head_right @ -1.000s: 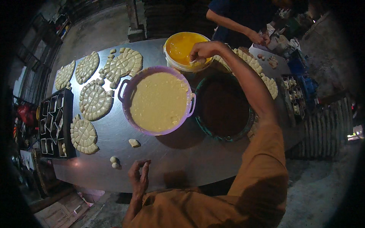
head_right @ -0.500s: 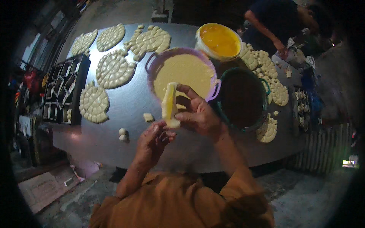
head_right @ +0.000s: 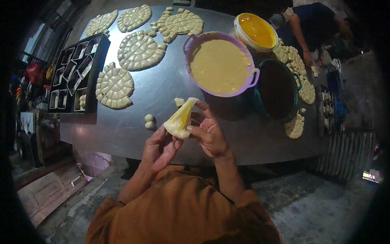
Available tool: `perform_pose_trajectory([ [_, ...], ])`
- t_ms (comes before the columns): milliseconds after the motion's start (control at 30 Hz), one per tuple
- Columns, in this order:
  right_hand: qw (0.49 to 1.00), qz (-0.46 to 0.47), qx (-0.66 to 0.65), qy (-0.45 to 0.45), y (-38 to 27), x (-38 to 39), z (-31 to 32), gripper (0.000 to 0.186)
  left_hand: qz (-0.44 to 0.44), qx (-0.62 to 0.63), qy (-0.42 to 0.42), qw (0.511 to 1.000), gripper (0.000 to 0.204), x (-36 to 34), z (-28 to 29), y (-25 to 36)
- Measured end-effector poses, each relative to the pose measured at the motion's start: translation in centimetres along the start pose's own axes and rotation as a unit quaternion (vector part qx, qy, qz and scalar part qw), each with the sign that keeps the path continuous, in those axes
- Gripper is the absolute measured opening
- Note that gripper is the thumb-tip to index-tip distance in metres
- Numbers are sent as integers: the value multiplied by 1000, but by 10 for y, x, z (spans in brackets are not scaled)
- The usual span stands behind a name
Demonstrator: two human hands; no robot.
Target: The person prepares dough shapes by hand, dipping small portions into liquid mixtures and placing them into baking pans on a metal table.
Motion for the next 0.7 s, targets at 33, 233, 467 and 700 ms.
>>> perform_pose_trajectory([
  [33,1000,12,-1,16,8,0,-2,63,-9,-11,10,1000,27,2,0,5],
  [233,932,159,314,88,34,0,-21,31,-62,-79,72,992,27,8,-9,36],
  [467,528,398,748,52,24,-4,-47,32,-185,-288,57,938,35,10,-11,46],
  [700,477,419,772,-22,9,-11,-58,42,-233,-393,67,887,21,13,-21,55],
])
Point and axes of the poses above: each hand's wrist, its own x-axis away from the middle knuckle, its own z-axis out of the back of the hand, y = z × x, the point moved 1 cm from there along -x, towards the middle knuckle, and after that the axes turned 15 degrees about x, right-handed, at the moved point
